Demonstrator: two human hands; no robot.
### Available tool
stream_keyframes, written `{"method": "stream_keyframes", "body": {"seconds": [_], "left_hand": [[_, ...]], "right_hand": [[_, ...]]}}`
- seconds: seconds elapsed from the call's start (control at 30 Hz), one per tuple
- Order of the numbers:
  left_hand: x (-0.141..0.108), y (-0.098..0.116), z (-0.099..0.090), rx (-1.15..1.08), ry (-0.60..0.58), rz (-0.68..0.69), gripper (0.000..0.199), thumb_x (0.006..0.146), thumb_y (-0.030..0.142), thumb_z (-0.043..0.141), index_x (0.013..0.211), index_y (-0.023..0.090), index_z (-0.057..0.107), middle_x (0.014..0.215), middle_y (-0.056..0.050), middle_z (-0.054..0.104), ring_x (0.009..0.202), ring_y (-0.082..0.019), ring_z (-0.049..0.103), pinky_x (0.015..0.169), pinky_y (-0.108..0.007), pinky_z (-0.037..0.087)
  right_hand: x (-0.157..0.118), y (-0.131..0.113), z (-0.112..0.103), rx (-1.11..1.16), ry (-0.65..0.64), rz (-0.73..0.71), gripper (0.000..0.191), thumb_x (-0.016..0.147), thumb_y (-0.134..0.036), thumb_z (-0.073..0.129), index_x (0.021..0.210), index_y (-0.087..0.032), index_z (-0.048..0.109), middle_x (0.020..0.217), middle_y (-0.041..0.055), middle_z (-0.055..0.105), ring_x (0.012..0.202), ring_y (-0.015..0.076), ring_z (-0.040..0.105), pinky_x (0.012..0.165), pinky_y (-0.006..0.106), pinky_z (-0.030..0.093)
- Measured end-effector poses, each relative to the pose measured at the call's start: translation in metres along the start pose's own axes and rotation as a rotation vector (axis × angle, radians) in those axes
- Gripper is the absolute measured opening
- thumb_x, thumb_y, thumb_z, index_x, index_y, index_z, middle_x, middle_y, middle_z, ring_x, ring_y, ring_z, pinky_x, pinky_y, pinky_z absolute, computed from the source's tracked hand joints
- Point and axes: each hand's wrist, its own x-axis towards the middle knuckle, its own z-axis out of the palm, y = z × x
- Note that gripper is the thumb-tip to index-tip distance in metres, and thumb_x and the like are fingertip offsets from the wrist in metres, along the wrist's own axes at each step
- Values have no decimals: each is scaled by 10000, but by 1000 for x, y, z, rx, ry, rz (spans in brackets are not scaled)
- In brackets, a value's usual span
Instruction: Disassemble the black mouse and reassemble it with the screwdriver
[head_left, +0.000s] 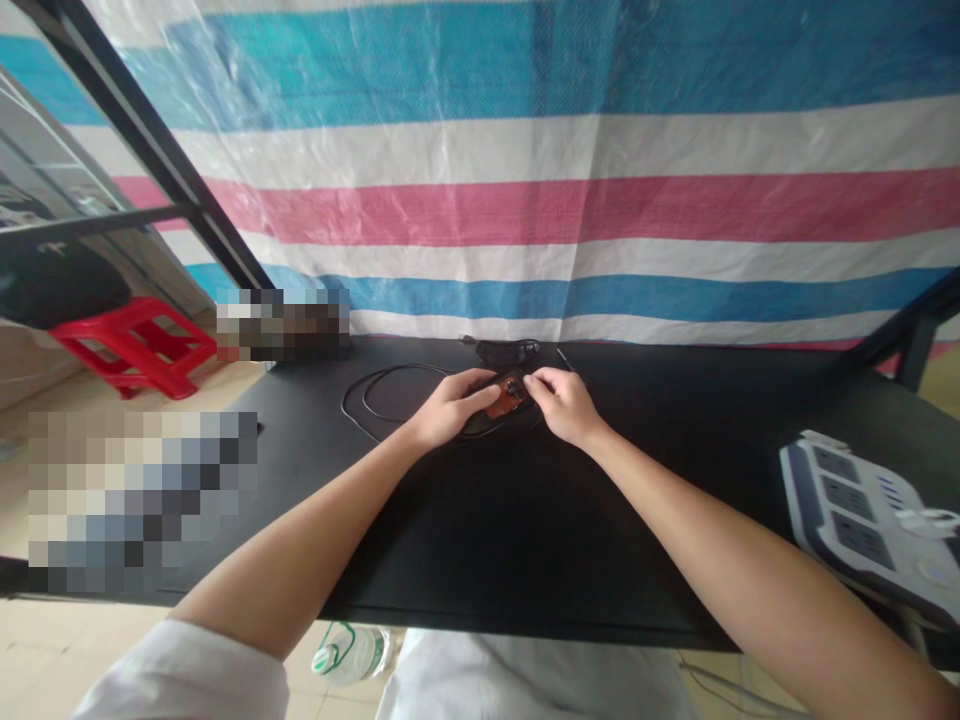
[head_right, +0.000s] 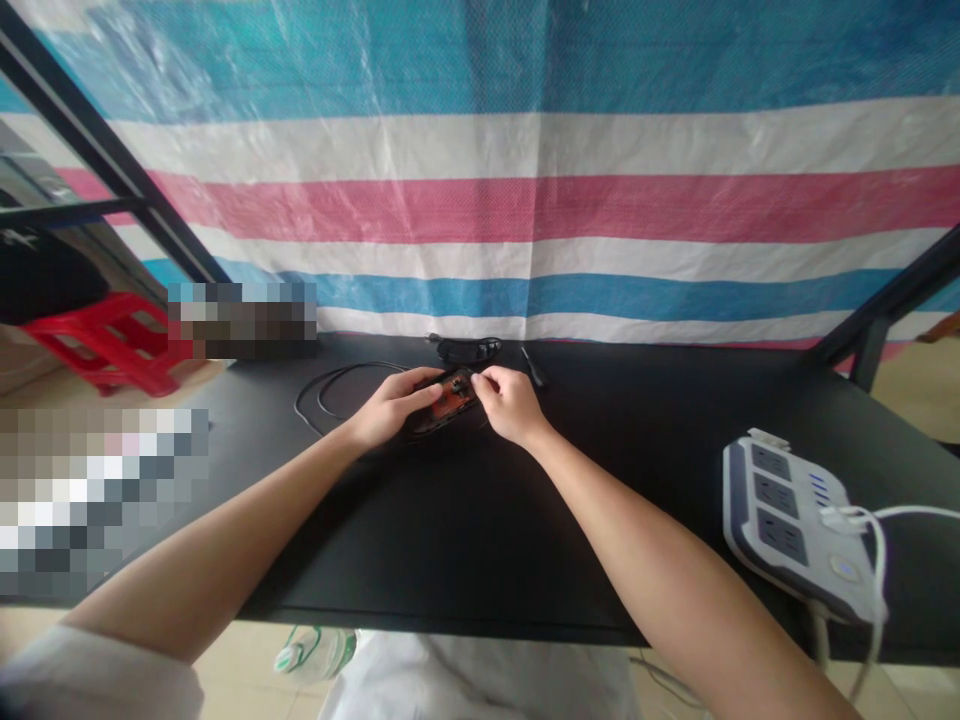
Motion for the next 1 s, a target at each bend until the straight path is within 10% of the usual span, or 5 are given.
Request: {"method": "stream_keyframes", "body": {"seconds": [0.3, 0.5, 1.0], "left_hand": [[2, -1, -4, -259, -46, -199, 345, 575, 374, 776, 776, 136, 629, 638, -4, 632, 547, -112, 538, 533, -239, 389], [6, 1, -10, -228, 41, -197, 296, 571, 360, 736, 736, 156, 598, 627, 10, 625, 566, -117, 544, 565, -248, 404], [13, -12, -7, -124, 104, -271, 257, 568, 277, 669, 790, 168, 599, 652, 6, 644, 573, -143, 566, 539, -252, 421]], "right_hand": [[0, 5, -2, -158, -22, -40, 406, 953, -412, 408, 699, -185, 628, 691, 46, 649, 710, 194, 608, 660, 294, 426], [9, 29, -26, -589, 120, -90, 311, 915, -216, 454, 1071, -159, 716, 1018, 120, 731, 999, 279, 605, 863, 381, 484], [8, 16, -12, -794, -249, -134, 339, 941, -209, 490, 1178, -140, 722, 1179, 131, 714, 1131, 310, 527, 933, 461, 405]]}}
